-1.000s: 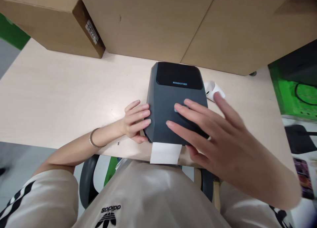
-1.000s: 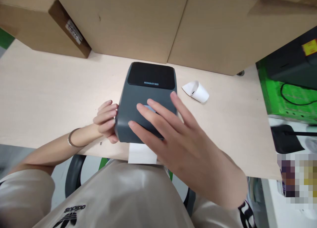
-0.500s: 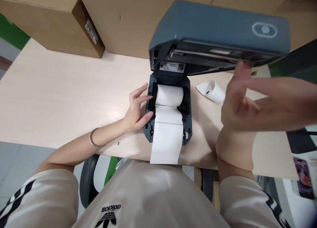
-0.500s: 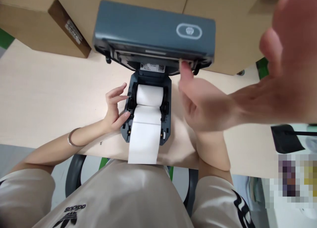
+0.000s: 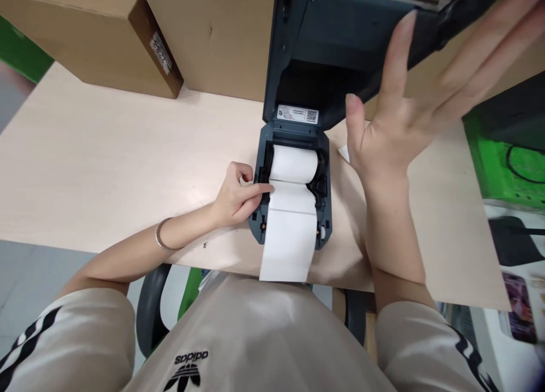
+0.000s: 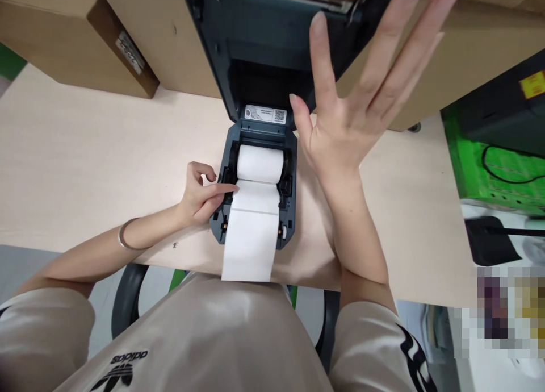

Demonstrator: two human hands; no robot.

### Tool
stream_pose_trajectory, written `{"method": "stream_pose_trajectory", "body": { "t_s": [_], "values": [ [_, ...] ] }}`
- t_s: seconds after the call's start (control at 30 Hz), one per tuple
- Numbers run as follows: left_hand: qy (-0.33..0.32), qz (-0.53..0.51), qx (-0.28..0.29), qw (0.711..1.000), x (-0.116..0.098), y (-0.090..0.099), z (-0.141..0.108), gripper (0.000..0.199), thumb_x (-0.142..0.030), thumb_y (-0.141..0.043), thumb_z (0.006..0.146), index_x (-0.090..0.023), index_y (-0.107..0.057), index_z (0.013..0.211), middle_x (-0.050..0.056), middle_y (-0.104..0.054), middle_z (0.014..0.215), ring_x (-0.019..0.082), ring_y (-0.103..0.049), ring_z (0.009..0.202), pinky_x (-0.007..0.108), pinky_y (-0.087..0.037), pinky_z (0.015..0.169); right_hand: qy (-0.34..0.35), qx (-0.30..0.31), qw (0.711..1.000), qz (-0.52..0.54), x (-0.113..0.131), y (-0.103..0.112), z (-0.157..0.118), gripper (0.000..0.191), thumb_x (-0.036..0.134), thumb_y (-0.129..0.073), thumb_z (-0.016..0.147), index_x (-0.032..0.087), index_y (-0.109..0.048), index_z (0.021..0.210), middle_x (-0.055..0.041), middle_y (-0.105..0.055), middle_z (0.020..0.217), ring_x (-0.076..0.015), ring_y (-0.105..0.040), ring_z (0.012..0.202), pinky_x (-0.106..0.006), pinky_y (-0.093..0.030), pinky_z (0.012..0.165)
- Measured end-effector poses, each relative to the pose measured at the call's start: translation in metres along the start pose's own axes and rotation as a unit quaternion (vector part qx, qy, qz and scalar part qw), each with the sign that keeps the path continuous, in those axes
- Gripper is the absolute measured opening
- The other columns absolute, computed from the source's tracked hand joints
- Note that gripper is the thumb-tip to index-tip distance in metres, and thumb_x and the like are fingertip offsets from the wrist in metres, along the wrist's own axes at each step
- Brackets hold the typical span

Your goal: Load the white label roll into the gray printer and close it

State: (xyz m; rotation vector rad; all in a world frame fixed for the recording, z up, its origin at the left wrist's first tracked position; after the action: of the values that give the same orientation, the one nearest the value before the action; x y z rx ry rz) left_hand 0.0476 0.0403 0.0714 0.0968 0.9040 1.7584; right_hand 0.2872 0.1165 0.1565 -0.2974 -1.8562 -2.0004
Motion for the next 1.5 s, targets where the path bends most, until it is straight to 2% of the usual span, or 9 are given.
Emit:
{"method": "stream_pose_trajectory", "body": {
  "t_s": [0.2, 0.3, 0.43, 0.57, 0.77, 1.0, 1.17, 1.33, 1.5],
  "values": [
    [-0.009, 0.036, 0.024, 0.999, -0.002, 0.001, 0.006, 0.035, -0.023, -0.040, 0.102, -0.021, -0.073, 0.113, 0.002, -0.048, 0.082, 0.022, -0.047, 0.077, 0.042, -0.034, 0.076, 0.028, -0.120, 0.992, -0.023, 0.034, -0.002, -0.007, 0.073, 0.062, -0.040, 0.103, 0.036, -0.023, 0.169, -0.0044, -0.016, 0.178, -0.0374, 0.024, 0.164, -0.078, -0.016, 0.126],
    [0.003, 0.044, 0.054, 0.998, 0.000, -0.004, 0.007, 0.036, -0.028, -0.036, 0.104, -0.019, -0.071, 0.111, 0.003, -0.051, 0.079, 0.023, -0.047, 0.075, 0.043, -0.034, 0.075, 0.045, -0.149, 0.986, -0.066, 0.042, 0.002, -0.016, 0.059, 0.054, -0.040, 0.104, 0.026, -0.049, 0.156, -0.0132, -0.032, 0.171, -0.0449, -0.001, 0.166, -0.077, -0.021, 0.125],
    [0.019, -0.005, 0.089, 0.996, 0.002, -0.012, 0.006, 0.040, -0.032, -0.028, 0.108, -0.018, -0.066, 0.110, 0.004, -0.053, 0.079, 0.024, -0.051, 0.073, 0.041, -0.040, 0.070, 0.157, 0.040, 0.980, -0.115, 0.066, -0.054, -0.026, 0.045, 0.036, -0.049, 0.100, 0.016, -0.064, 0.137, -0.0183, -0.068, 0.135, -0.0418, -0.060, 0.132, -0.068, -0.043, 0.115],
    [0.030, -0.030, 0.087, 0.995, 0.004, -0.012, 0.007, 0.043, -0.038, -0.025, 0.110, -0.020, -0.064, 0.105, 0.004, -0.052, 0.078, 0.023, -0.050, 0.069, 0.038, -0.044, 0.065, 0.221, 0.112, 0.958, -0.148, 0.068, -0.094, -0.034, 0.068, 0.023, -0.058, 0.089, 0.007, -0.049, 0.154, -0.0212, -0.060, 0.149, -0.0371, -0.057, 0.140, -0.062, -0.036, 0.126],
    [0.025, -0.031, 0.090, 0.995, 0.004, -0.011, 0.010, 0.047, -0.041, -0.024, 0.110, -0.020, -0.065, 0.100, 0.004, -0.051, 0.078, 0.023, -0.050, 0.069, 0.039, -0.047, 0.066, 0.220, 0.128, 0.956, -0.144, 0.064, -0.105, -0.018, 0.070, 0.024, -0.067, 0.079, 0.004, -0.055, 0.146, -0.0208, -0.068, 0.133, -0.0379, -0.063, 0.125, -0.057, -0.042, 0.120],
    [-0.034, -0.013, 0.061, 0.997, -0.002, -0.006, 0.009, 0.053, -0.046, -0.020, 0.111, -0.018, -0.065, 0.103, 0.004, -0.049, 0.079, 0.024, -0.048, 0.070, 0.037, -0.046, 0.064, 0.241, 0.069, 0.956, -0.153, 0.073, -0.076, -0.018, 0.061, 0.024, -0.062, 0.079, 0.013, -0.056, 0.139, -0.0176, -0.063, 0.135, -0.0381, -0.060, 0.119, -0.052, -0.048, 0.101],
    [-0.025, 0.001, 0.082, 0.996, 0.001, -0.010, 0.008, 0.054, -0.046, -0.019, 0.111, -0.019, -0.065, 0.102, 0.004, -0.049, 0.078, 0.024, -0.047, 0.069, 0.038, -0.045, 0.063, 0.243, 0.010, 0.967, -0.078, 0.076, -0.014, -0.040, 0.061, 0.031, -0.066, 0.079, 0.024, -0.052, 0.138, -0.0111, -0.062, 0.137, -0.0363, -0.061, 0.123, -0.052, -0.051, 0.105],
    [-0.016, -0.005, 0.094, 0.995, 0.003, -0.011, 0.007, 0.049, -0.043, -0.022, 0.110, -0.019, -0.065, 0.103, 0.004, -0.050, 0.079, 0.023, -0.046, 0.068, 0.039, -0.047, 0.066, 0.132, 0.016, 0.990, -0.050, 0.030, 0.033, -0.050, 0.066, 0.038, -0.072, 0.073, 0.041, -0.052, 0.136, -0.0048, -0.061, 0.137, -0.0380, -0.060, 0.125, -0.053, -0.054, 0.102],
    [-0.003, -0.016, 0.101, 0.995, 0.004, -0.012, 0.009, 0.047, -0.041, -0.024, 0.110, -0.020, -0.064, 0.099, 0.003, -0.048, 0.078, 0.023, -0.046, 0.068, 0.038, -0.047, 0.065, 0.051, 0.039, 0.993, -0.098, -0.031, 0.025, -0.028, 0.062, 0.040, -0.073, 0.070, 0.035, -0.059, 0.130, -0.0121, -0.062, 0.130, -0.0436, -0.059, 0.122, -0.060, -0.051, 0.100]
  ]
}}
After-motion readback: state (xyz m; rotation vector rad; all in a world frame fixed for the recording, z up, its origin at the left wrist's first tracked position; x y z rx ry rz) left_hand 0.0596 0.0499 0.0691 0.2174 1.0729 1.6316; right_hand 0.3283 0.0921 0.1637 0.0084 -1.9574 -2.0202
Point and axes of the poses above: each hand's wrist, its own z-axis towards the middle knuckle, its own y-axis out of the back of the hand, x = y × z, the point moved 10 cm from there along z, towards the middle knuckle
